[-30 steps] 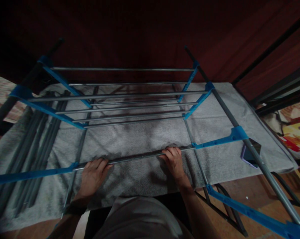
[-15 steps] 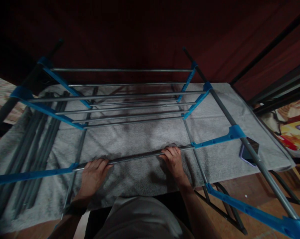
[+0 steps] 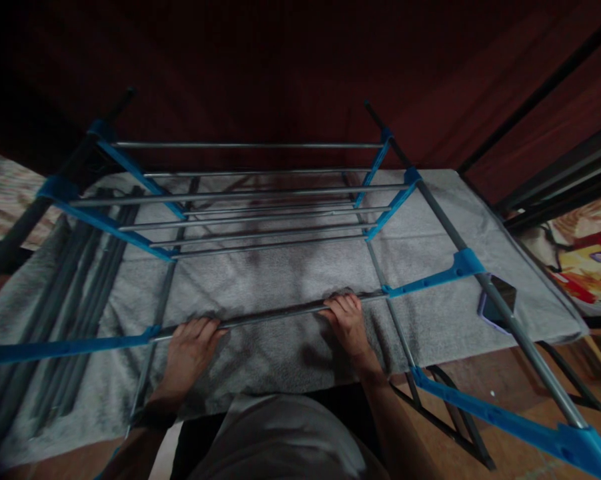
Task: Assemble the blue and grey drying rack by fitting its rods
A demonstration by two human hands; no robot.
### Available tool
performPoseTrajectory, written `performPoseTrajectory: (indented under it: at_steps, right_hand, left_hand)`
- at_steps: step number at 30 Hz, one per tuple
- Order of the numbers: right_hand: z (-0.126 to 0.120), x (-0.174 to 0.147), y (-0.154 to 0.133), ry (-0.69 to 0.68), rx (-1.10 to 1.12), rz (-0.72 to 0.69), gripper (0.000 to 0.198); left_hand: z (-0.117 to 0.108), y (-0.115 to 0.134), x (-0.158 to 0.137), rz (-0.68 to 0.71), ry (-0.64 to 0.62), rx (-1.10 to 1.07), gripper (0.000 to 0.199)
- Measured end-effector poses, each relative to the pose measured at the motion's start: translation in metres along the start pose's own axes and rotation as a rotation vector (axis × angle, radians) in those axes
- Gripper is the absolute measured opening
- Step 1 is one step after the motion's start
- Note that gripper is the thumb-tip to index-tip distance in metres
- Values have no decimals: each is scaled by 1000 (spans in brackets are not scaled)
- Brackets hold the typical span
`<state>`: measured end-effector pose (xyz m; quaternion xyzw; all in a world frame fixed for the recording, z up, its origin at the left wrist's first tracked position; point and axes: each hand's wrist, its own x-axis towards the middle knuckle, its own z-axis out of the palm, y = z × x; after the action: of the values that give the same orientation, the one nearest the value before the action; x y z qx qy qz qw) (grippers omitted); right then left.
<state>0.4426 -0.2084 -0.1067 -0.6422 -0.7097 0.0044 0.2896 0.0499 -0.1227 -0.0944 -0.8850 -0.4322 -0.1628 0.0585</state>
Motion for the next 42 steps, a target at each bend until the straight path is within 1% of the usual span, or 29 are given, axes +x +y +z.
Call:
performPoseTrajectory:
  at_steps: [7, 12, 15, 20, 22, 24, 27, 31, 35, 38, 42]
  right_hand:
    - [-3, -2, -3, 12, -38, -57, 26]
    - [1, -2, 1, 8, -26, -79, 22]
    - [3, -3, 6, 6, -17, -71, 21]
    - [4, -5, 12, -13, -34, -104, 24]
    - [3, -7, 12, -28, -23, -123, 28]
    - [2, -8, 12, -41, -9, -132, 32]
    - [2, -9, 13, -41, -10, -119, 34]
    - [3, -7, 18, -60, -12, -99, 31]
    - [4, -5, 22, -82, -4, -100, 32]
    - [4, -5, 23, -75, -5, -98, 34]
    - [4, -4, 23, -78, 19, -107, 35]
  left_hand:
    - [1, -1, -4, -17, 15, -55, 31]
    - [-1, 1, -4, -23, -61, -71, 27]
    - [-1, 4, -3, -28, -71, -39, 28]
    - [-1, 8, -2, -43, -100, -26, 29]
    - [-2, 9, -3, -47, -97, -31, 30]
    - [-3, 9, -5, -46, -70, -39, 32]
    - [-2, 8, -9, -50, -44, -55, 34]
    - [2, 6, -13, -69, -73, -68, 32]
    - [5, 5, -13, -64, -64, -73, 31]
    - [4, 7, -11, -56, -50, -62, 30]
    - [1, 9, -9, -64, -76, -56, 31]
